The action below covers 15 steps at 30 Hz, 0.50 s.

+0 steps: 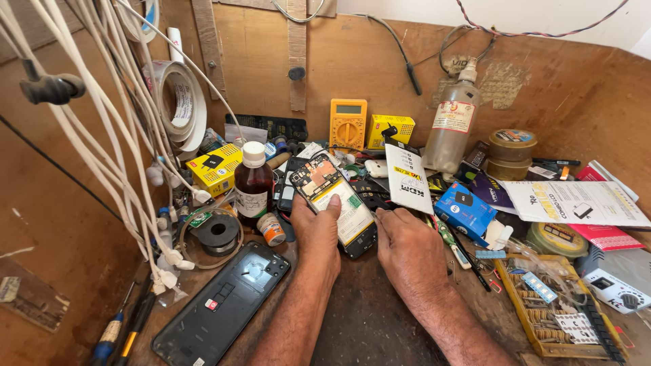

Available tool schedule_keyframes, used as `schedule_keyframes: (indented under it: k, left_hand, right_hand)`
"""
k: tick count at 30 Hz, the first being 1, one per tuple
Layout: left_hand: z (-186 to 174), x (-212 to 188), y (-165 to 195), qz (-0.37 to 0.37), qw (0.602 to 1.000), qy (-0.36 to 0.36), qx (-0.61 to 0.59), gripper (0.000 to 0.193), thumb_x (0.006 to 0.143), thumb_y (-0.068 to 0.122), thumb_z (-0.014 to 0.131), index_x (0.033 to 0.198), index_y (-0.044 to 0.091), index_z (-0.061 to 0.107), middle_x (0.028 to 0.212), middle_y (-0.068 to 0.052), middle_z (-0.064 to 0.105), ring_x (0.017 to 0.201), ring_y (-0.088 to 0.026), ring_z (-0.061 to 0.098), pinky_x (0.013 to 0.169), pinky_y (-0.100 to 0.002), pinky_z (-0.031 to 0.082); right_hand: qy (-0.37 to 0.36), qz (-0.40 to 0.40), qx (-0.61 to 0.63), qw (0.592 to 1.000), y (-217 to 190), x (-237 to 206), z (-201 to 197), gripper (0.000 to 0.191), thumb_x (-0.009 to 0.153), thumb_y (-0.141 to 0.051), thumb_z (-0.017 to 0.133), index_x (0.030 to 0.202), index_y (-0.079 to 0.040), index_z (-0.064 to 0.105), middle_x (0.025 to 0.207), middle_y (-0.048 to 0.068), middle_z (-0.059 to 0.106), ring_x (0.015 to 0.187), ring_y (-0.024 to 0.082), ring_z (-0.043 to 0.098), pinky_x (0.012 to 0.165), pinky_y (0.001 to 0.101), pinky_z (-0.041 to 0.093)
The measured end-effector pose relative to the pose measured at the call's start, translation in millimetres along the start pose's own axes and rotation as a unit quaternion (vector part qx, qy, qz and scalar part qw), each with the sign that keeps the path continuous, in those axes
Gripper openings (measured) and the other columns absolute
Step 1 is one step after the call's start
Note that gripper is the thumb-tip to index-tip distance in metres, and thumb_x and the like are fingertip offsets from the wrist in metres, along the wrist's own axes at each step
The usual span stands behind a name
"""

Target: The person is repairing a smartphone by applying adhesive tape to the battery area and reattaching internal components. They use a small metal tool to press down the tape and ensure proper alignment of the battery and connectors.

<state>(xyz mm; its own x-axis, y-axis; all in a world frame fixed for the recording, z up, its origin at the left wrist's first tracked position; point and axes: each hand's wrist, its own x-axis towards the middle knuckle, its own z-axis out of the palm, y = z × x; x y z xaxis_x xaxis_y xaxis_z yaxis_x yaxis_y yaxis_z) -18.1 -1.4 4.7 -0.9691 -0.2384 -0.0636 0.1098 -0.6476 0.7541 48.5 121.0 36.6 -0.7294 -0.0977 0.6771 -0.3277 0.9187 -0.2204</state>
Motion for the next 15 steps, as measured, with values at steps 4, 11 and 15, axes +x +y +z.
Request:
schedule_keyframes:
  k: [4,11,15]
  left_hand:
    - [-1,0,-2,0.012,1.0,-0.009,-0.003,0.045,0.089,-0.008,0.061,0.132,0.004,0.055,0.115,-0.013,0.07,0.097,-0.019,0.07,0.083,-0.033,0.059]
    - [-4,4,-3,0.018,0.999,-0.04,-0.016,0.039,0.089,-0.008,0.062,0.127,0.003,0.058,0.113,-0.012,0.071,0.095,-0.018,0.07,0.082,-0.033,0.059]
    - [-7,4,-5,0.022,0.997,-0.066,-0.045,0.033,0.09,-0.008,0.06,0.122,0.001,0.06,0.11,-0.012,0.072,0.092,-0.019,0.071,0.081,-0.034,0.059]
  right_hand:
    - [0.002,-0.008,-0.001,1.0,6,-1,6,0.013,0.088,-0.008,0.072,0.098,-0.002,0.076,0.082,0.014,0.071,0.077,0.034,0.07,0.069,0.0434,0.056]
    - [-0.118,0.212,0.202,0.949,34,19,8,0.015,0.084,-0.014,0.079,0.095,-0.004,0.082,0.069,0.009,0.076,0.052,0.014,0.067,0.049,0.0319,0.052]
    - [-0.196,0.327,0.322,0.866,43,24,4,0.014,0.085,-0.012,0.079,0.093,0.0,0.082,0.065,0.008,0.072,0.046,0.011,0.058,0.037,0.0272,0.042]
